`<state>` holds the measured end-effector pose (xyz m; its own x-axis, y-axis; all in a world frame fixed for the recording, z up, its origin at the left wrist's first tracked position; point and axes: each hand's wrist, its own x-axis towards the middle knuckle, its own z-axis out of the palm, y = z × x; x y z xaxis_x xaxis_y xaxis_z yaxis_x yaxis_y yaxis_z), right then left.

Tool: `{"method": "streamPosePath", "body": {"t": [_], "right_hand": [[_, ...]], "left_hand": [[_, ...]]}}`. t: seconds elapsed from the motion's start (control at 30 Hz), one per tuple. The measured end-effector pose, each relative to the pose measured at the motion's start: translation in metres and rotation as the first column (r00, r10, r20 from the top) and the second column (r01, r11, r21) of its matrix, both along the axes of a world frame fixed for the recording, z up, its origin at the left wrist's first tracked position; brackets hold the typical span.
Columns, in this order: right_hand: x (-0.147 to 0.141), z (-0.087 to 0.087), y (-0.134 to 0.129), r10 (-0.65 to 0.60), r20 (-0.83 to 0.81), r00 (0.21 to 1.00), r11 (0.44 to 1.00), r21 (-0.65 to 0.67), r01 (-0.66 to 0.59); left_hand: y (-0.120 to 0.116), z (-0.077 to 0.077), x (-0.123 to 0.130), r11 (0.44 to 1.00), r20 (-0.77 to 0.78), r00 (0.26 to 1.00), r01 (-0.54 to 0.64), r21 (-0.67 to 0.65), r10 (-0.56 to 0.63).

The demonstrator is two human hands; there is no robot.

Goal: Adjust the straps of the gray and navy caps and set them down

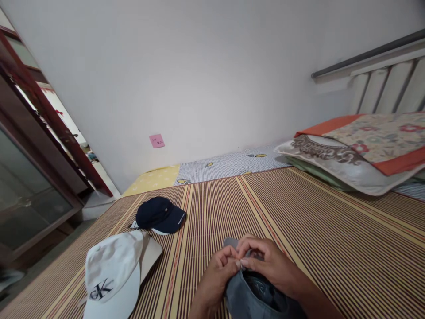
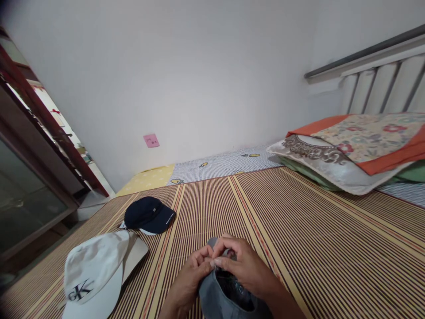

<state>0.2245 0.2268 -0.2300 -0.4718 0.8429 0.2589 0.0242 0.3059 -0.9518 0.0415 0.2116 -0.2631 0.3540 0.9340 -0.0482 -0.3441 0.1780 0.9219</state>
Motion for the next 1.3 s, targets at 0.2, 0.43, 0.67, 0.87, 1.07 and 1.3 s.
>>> {"method": "streamPosePath", "body": {"t": [0.2, 0.43, 0.67, 0.87, 1.07, 1.3], "right_hand": [[0.006, 0.001, 0.002, -0.001, -0.021, 1.0, 0.998, -0.069, -0.001], [0.003, 0.001, -0.002, -0.099, 0.084, 0.992, 0.994, -0.043, 0.102], [0.004, 0.01, -0.005, -0.085, 0.138, 0.987, 0.995, -0.043, 0.092], [-0.001, 0.01, -0.007, -0.106, 0.124, 0.987, 0.994, -0.017, 0.109], [0.002, 0.001, -0.001, -0.015, 0.011, 1.0, 0.999, -0.042, 0.016], [0.006, -0.005, 0.003, 0.127, -0.277, 0.952, 0.989, -0.038, -0.143]], "left_hand": [[-0.001, -0.001, 0.003, 0.999, 0.032, 0.999, -0.015, -0.048, 0.016], [-0.001, 0.003, 0.006, 0.994, 0.071, 0.994, -0.072, -0.077, 0.078], [0.001, 0.0, 0.007, 0.995, 0.144, 0.987, -0.064, -0.081, 0.075], [0.0, 0.0, 0.007, 0.998, 0.146, 0.988, -0.04, -0.048, 0.046], [-0.004, 0.007, 0.008, 0.997, 0.059, 0.998, 0.009, -0.078, -0.004], [-0.003, -0.001, 0.006, 0.995, 0.04, 0.997, 0.071, -0.073, -0.068]]}}
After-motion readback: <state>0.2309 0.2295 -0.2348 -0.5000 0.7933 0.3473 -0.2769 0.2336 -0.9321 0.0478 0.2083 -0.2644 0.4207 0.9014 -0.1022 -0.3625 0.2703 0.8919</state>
